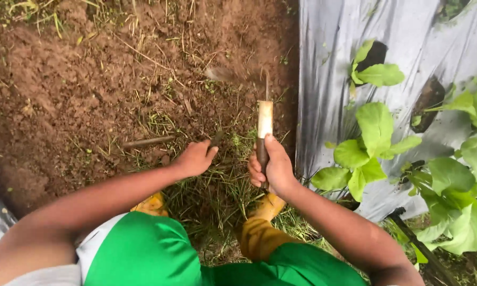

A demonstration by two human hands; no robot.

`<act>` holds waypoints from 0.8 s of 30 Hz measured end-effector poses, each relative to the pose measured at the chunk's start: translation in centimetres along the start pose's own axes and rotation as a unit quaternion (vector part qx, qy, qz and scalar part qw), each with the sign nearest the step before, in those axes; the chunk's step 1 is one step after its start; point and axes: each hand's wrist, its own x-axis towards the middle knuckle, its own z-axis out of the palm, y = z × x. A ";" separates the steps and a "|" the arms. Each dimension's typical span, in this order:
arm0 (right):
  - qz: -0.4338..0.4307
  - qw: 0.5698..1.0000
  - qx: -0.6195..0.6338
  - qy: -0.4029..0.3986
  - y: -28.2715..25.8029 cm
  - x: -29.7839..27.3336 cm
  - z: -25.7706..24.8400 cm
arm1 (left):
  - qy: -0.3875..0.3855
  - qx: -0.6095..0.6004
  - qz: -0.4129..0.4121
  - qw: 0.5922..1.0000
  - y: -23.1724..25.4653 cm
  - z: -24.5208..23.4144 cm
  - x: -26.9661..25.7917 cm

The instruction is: The person weeds around a row of leafy green plants growing through a plastic mulch sheet. They use a small hand hoe to loosen the soil and remove grass, then pull out weeds by hand from the planting holes and the surrounding ground.

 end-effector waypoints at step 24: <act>0.058 0.983 0.173 -0.001 2.0 -1.9 1.3 | 0.101 -0.123 0.216 0.963 1.6 3.6 2.3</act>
